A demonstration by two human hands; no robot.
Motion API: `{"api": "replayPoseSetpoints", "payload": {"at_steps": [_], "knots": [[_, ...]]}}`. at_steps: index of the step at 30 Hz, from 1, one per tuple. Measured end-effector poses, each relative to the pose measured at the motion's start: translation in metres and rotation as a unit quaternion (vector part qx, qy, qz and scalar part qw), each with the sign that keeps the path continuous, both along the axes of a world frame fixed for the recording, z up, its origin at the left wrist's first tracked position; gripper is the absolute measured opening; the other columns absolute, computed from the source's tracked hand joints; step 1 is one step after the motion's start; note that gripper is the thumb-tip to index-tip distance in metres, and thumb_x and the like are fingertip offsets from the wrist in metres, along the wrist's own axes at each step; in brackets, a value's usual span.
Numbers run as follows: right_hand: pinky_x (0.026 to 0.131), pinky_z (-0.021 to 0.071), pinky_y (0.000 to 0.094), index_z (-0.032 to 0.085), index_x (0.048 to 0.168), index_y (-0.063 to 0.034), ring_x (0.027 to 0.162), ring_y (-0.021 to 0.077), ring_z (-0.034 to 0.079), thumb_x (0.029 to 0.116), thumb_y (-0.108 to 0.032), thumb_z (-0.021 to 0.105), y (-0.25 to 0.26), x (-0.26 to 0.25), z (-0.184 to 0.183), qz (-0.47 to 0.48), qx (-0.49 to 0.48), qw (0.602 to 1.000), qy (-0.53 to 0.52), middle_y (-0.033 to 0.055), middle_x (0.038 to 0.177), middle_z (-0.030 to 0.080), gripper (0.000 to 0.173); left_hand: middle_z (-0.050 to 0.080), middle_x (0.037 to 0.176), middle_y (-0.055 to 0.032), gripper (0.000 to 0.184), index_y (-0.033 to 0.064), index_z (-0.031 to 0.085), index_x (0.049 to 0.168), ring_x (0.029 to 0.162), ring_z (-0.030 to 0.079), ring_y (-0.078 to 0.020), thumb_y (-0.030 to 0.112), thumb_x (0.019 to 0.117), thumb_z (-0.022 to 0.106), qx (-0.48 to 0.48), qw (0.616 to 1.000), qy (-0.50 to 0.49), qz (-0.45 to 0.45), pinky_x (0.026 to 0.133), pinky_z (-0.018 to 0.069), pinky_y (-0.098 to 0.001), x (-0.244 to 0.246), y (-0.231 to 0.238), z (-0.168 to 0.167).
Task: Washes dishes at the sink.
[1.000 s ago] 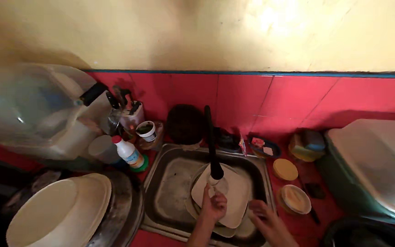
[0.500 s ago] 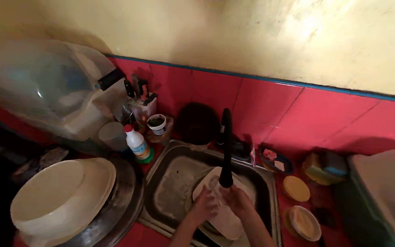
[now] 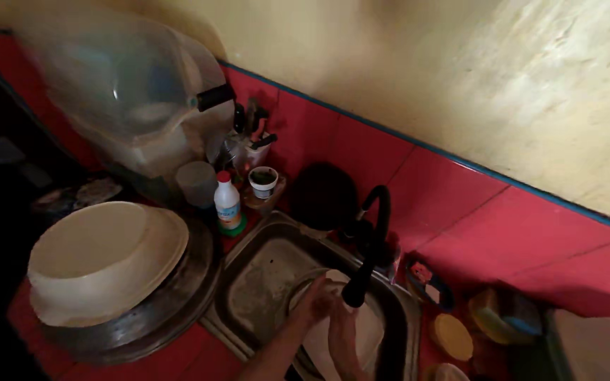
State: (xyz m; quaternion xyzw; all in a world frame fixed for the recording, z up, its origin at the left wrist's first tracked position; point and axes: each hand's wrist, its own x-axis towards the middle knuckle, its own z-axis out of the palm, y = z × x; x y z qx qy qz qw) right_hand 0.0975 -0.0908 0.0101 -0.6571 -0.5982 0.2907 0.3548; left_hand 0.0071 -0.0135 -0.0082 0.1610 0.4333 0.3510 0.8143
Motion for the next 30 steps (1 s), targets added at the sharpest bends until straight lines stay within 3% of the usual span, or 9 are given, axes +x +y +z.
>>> {"api": "replayPoseSetpoints", "payload": {"at_steps": [2, 7, 12, 14, 17, 20, 22, 27, 30], "knots": [[0.119, 0.0187, 0.0645, 0.059, 0.135, 0.008, 0.132, 0.0332, 0.054, 0.1075, -0.013, 0.037, -0.003, -0.019, 0.002, -0.082, -0.042, 0.991, 0.096, 0.0223, 0.134, 0.063, 0.041, 0.066, 0.113, -0.0124, 0.045, 0.0034, 0.055, 0.136, 0.091, 0.063, -0.0164, 0.037, 0.1094, 0.042, 0.024, 0.999, 0.019, 0.018, 0.079, 0.0538, -0.0327, 0.007, 0.001, 0.001], [0.101, 0.0332, 0.0816, 0.066, 0.135, -0.0147, 0.127, 0.0293, 0.064, 0.0952, -0.019, 0.065, 0.003, 0.048, -0.048, 0.189, 0.214, 0.888, -0.361, 0.0035, 0.137, 0.067, 0.04, 0.063, 0.094, -0.0082, 0.033, 0.0046, 0.059, 0.12, 0.078, 0.062, -0.0165, 0.033, 0.1068, 0.05, -0.055, 0.998, 0.022, -0.007, 0.069, 0.0547, -0.0343, 0.001, 0.022, -0.003], [0.119, 0.0304, 0.0565, 0.061, 0.134, 0.0049, 0.127, 0.0263, 0.059, 0.1079, -0.015, 0.038, 0.004, -0.016, -0.002, -0.065, -0.017, 0.995, 0.072, 0.0185, 0.131, 0.066, 0.04, 0.062, 0.129, -0.0129, 0.047, 0.0033, 0.05, 0.142, 0.109, 0.062, -0.0161, 0.036, 0.1115, 0.036, 0.095, 0.994, 0.045, 0.025, 0.091, 0.0527, -0.0331, 0.002, -0.011, 0.006], [0.118, 0.015, 0.0743, 0.06, 0.138, 0.0036, 0.135, 0.0334, 0.056, 0.1033, -0.007, 0.047, -0.01, -0.005, -0.025, 0.047, 0.053, 0.991, -0.11, 0.0178, 0.137, 0.064, 0.038, 0.063, 0.134, -0.0092, 0.049, 0.0086, 0.052, 0.145, 0.115, 0.062, -0.0163, 0.04, 0.1109, 0.037, 0.083, 0.991, 0.095, -0.041, 0.095, 0.0527, -0.0361, -0.009, -0.008, 0.001], [0.102, 0.0318, 0.0828, 0.066, 0.137, -0.0181, 0.129, 0.026, 0.063, 0.097, -0.02, 0.064, -0.001, 0.051, -0.048, 0.204, 0.216, 0.883, -0.362, 0.0008, 0.137, 0.067, 0.04, 0.064, 0.104, -0.0103, 0.037, 0.0041, 0.059, 0.126, 0.087, 0.062, -0.0182, 0.035, 0.1074, 0.049, -0.028, 0.998, 0.049, -0.011, 0.077, 0.0543, -0.0372, -0.005, 0.015, -0.018], [0.117, 0.0232, 0.0708, 0.07, 0.127, -0.0004, 0.125, 0.0314, 0.064, 0.0991, 0.001, 0.05, -0.001, 0.016, -0.015, 0.072, 0.048, 0.99, -0.115, 0.0134, 0.127, 0.071, 0.034, 0.068, 0.098, -0.008, 0.041, 0.0055, 0.058, 0.123, 0.083, 0.066, -0.0149, 0.04, 0.1091, 0.041, -0.004, 0.998, -0.028, 0.049, 0.073, 0.057, -0.0326, -0.002, -0.005, -0.004], [0.11, 0.0423, 0.0499, 0.064, 0.125, 0.0075, 0.116, 0.0263, 0.064, 0.1068, -0.011, 0.042, 0.0, -0.014, 0.003, -0.091, -0.039, 0.991, 0.093, 0.0191, 0.119, 0.069, 0.035, 0.066, 0.111, -0.0101, 0.048, 0.005, 0.053, 0.136, 0.095, 0.065, -0.0151, 0.042, 0.1105, 0.036, 0.06, 0.998, -0.01, 0.005, 0.083, 0.0555, -0.0333, 0.0, -0.019, 0.004], [0.103, 0.031, 0.0827, 0.065, 0.137, -0.0147, 0.128, 0.0312, 0.062, 0.0939, -0.026, 0.069, -0.01, 0.051, -0.045, 0.216, 0.194, 0.883, -0.369, 0.0059, 0.136, 0.067, 0.045, 0.066, 0.108, -0.0116, 0.043, 0.0062, 0.06, 0.127, 0.093, 0.064, -0.0205, 0.042, 0.1063, 0.048, -0.017, 0.989, 0.104, -0.103, 0.081, 0.0542, -0.0412, -0.004, 0.013, -0.006], [0.113, 0.0155, 0.0806, 0.068, 0.133, -0.0047, 0.134, 0.033, 0.057, 0.0972, -0.002, 0.055, -0.007, 0.029, -0.018, 0.147, 0.06, 0.97, -0.184, 0.0116, 0.136, 0.067, 0.038, 0.068, 0.109, -0.0108, 0.044, 0.007, 0.06, 0.13, 0.092, 0.066, -0.0191, 0.042, 0.1075, 0.046, -0.009, 0.998, 0.054, -0.029, 0.078, 0.0564, -0.0374, -0.005, 0.0, 0.0]]}}
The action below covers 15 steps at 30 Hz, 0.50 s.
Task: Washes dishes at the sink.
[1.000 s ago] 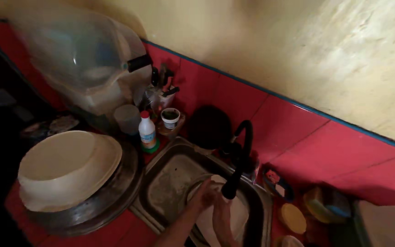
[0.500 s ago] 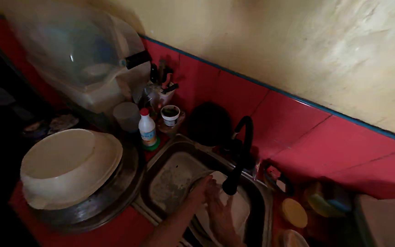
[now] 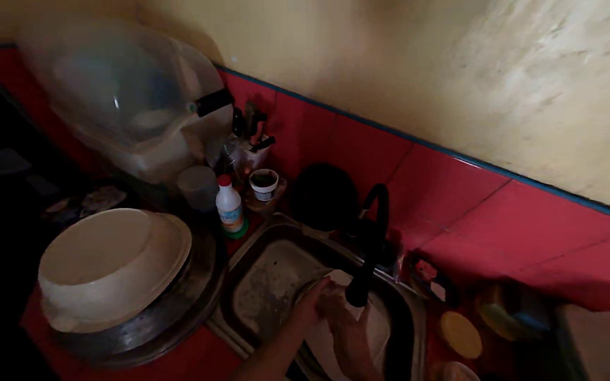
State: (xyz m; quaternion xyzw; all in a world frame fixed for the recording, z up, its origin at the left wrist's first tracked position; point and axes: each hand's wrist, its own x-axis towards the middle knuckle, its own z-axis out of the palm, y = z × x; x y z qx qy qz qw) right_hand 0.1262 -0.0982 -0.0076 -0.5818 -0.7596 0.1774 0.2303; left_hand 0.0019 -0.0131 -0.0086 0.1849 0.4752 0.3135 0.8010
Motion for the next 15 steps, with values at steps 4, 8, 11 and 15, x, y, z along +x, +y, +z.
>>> {"api": "replayPoseSetpoints", "payload": {"at_steps": [4, 8, 11, 15], "knots": [[0.122, 0.0237, 0.06, 0.055, 0.14, 0.0086, 0.137, 0.0342, 0.052, 0.1056, -0.008, 0.044, -0.008, -0.033, 0.009, -0.112, -0.083, 0.981, 0.132, 0.0226, 0.14, 0.06, 0.04, 0.059, 0.141, -0.0098, 0.043, 0.0136, 0.047, 0.15, 0.12, 0.061, -0.0188, 0.029, 0.1113, 0.038, 0.155, 0.982, 0.051, -0.099, 0.095, 0.0532, -0.0387, -0.02, -0.02, 0.027], [0.112, 0.0259, 0.0779, 0.062, 0.143, -0.0206, 0.139, 0.0275, 0.053, 0.0999, -0.018, 0.059, 0.014, 0.026, -0.019, 0.091, 0.056, 0.974, -0.202, 0.0011, 0.146, 0.06, 0.043, 0.066, 0.115, -0.0104, 0.041, 0.009, 0.061, 0.129, 0.101, 0.064, -0.0202, 0.041, 0.1068, 0.047, 0.013, 0.996, 0.042, -0.083, 0.085, 0.0541, -0.041, -0.007, 0.007, 0.004], [0.111, 0.0126, 0.0831, 0.053, 0.149, -0.0091, 0.134, 0.0359, 0.056, 0.0895, -0.014, 0.066, 0.019, -0.009, 0.003, -0.039, -0.012, 0.994, -0.099, 0.0107, 0.141, 0.063, 0.061, 0.066, 0.122, -0.0049, 0.035, 0.0141, 0.06, 0.134, 0.107, 0.064, -0.016, 0.034, 0.1089, 0.045, 0.074, 0.995, 0.046, -0.042, 0.087, 0.0548, -0.0362, -0.008, -0.005, 0.029], [0.113, 0.0218, 0.078, 0.056, 0.147, -0.0114, 0.142, 0.0318, 0.049, 0.0926, -0.006, 0.064, 0.006, -0.003, -0.011, 0.021, -0.005, 0.989, -0.146, 0.0079, 0.149, 0.057, 0.055, 0.066, 0.123, -0.0077, 0.039, 0.0141, 0.063, 0.132, 0.109, 0.063, -0.0203, 0.04, 0.106, 0.05, 0.066, 0.983, 0.121, -0.122, 0.089, 0.0531, -0.0421, -0.017, 0.004, 0.024]]}}
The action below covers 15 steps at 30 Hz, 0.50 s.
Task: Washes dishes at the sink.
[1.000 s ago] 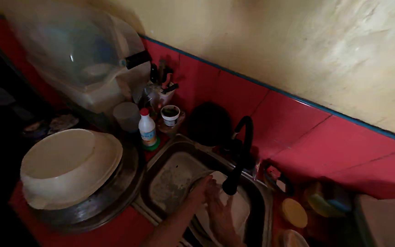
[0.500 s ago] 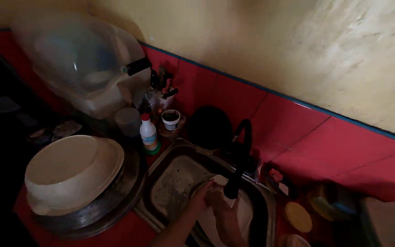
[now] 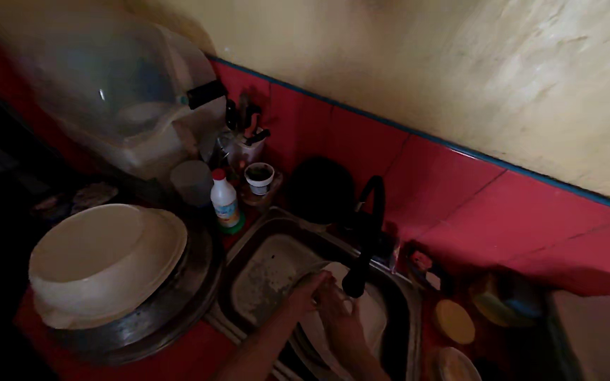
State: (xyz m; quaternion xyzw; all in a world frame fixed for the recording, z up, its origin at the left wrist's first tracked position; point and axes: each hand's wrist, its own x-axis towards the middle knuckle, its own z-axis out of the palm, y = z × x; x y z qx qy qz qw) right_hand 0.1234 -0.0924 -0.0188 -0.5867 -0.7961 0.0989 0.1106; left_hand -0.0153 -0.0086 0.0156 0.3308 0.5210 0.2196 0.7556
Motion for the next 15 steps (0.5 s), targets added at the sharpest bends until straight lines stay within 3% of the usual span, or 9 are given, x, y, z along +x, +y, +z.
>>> {"api": "replayPoseSetpoints", "payload": {"at_steps": [2, 4, 6, 7, 8, 11, 13, 14, 15], "knots": [[0.119, 0.0268, 0.0639, 0.058, 0.146, -0.0186, 0.144, 0.0259, 0.047, 0.1005, -0.005, 0.054, 0.015, 0.019, -0.001, 0.056, -0.026, 0.996, -0.06, 0.002, 0.152, 0.054, 0.048, 0.065, 0.106, -0.0091, 0.037, 0.0091, 0.062, 0.124, 0.092, 0.063, -0.0187, 0.039, 0.1063, 0.049, -0.069, 0.994, -0.059, 0.067, 0.078, 0.0542, -0.0382, 0.006, 0.003, -0.016], [0.118, 0.0184, 0.0734, 0.055, 0.148, -0.0114, 0.141, 0.0308, 0.049, 0.0952, -0.006, 0.06, 0.019, 0.003, 0.011, -0.011, -0.029, 0.999, 0.011, 0.007, 0.149, 0.057, 0.053, 0.068, 0.105, -0.0055, 0.037, 0.0116, 0.063, 0.125, 0.09, 0.065, -0.0145, 0.04, 0.1072, 0.047, -0.054, 0.982, -0.12, 0.134, 0.075, 0.0558, -0.0331, 0.011, -0.006, -0.014], [0.112, 0.0111, 0.082, 0.045, 0.153, -0.0044, 0.142, 0.0371, 0.047, 0.0852, -0.014, 0.069, 0.011, -0.026, 0.019, -0.097, 0.014, 0.987, 0.126, 0.0137, 0.151, 0.054, 0.073, 0.066, 0.129, -0.0032, 0.042, 0.0158, 0.059, 0.139, 0.111, 0.063, -0.0126, 0.04, 0.1091, 0.042, 0.046, 0.985, -0.13, 0.103, 0.091, 0.0537, -0.033, 0.006, -0.01, -0.004], [0.111, 0.0089, 0.0832, 0.042, 0.155, -0.0045, 0.146, 0.0382, 0.042, 0.0842, -0.014, 0.069, 0.005, -0.032, 0.018, -0.105, 0.013, 0.983, 0.15, 0.0148, 0.155, 0.049, 0.077, 0.064, 0.133, -0.0037, 0.044, 0.0178, 0.057, 0.141, 0.116, 0.062, -0.0148, 0.043, 0.1085, 0.042, 0.07, 0.989, -0.106, 0.071, 0.094, 0.0539, -0.0358, 0.002, -0.009, -0.004], [0.112, 0.0098, 0.0827, 0.041, 0.156, -0.0055, 0.148, 0.0382, 0.038, 0.0867, -0.01, 0.067, -0.002, -0.03, 0.015, -0.09, -0.008, 0.988, 0.128, 0.0146, 0.158, 0.045, 0.074, 0.065, 0.132, -0.0043, 0.045, 0.0188, 0.059, 0.14, 0.116, 0.064, -0.0168, 0.046, 0.107, 0.045, 0.059, 0.995, -0.076, 0.042, 0.094, 0.0549, -0.0385, 0.0, -0.006, -0.009], [0.113, 0.0293, 0.0734, 0.061, 0.143, -0.0146, 0.141, 0.0305, 0.05, 0.0957, -0.004, 0.061, 0.0, 0.005, -0.007, 0.025, 0.034, 0.998, -0.054, 0.0063, 0.15, 0.056, 0.049, 0.066, 0.115, -0.0108, 0.043, 0.0086, 0.062, 0.129, 0.1, 0.063, -0.0206, 0.042, 0.1066, 0.048, -0.033, 0.999, -0.024, 0.02, 0.086, 0.0531, -0.0407, 0.002, 0.008, -0.016], [0.111, 0.0225, 0.08, 0.067, 0.137, -0.0166, 0.136, 0.0322, 0.055, 0.0935, 0.001, 0.061, 0.007, 0.004, 0.0, -0.001, 0.011, 1.0, 0.012, 0.0054, 0.144, 0.062, 0.047, 0.067, 0.103, -0.0078, 0.04, 0.0076, 0.062, 0.124, 0.088, 0.064, -0.0157, 0.04, 0.1083, 0.045, -0.053, 0.99, -0.09, 0.097, 0.076, 0.0549, -0.0339, 0.008, 0.002, -0.018], [0.113, 0.0191, 0.0798, 0.066, 0.138, -0.0135, 0.135, 0.0334, 0.056, 0.0945, 0.001, 0.059, 0.009, -0.007, 0.011, -0.049, -0.027, 0.995, 0.077, 0.0081, 0.142, 0.063, 0.046, 0.068, 0.099, -0.0063, 0.037, 0.0087, 0.061, 0.124, 0.084, 0.065, -0.0139, 0.038, 0.1087, 0.043, -0.053, 0.98, -0.134, 0.138, 0.072, 0.0561, -0.0319, 0.012, 0.0, -0.02], [0.117, 0.0208, 0.073, 0.063, 0.14, -0.0102, 0.135, 0.0323, 0.056, 0.1002, -0.005, 0.054, 0.01, -0.018, 0.022, -0.111, -0.085, 0.976, 0.166, 0.0113, 0.143, 0.062, 0.041, 0.068, 0.102, -0.0069, 0.038, 0.0095, 0.06, 0.127, 0.085, 0.065, -0.0143, 0.039, 0.1089, 0.043, -0.046, 0.975, -0.146, 0.159, 0.073, 0.0558, -0.0323, 0.016, -0.005, -0.016]]}}
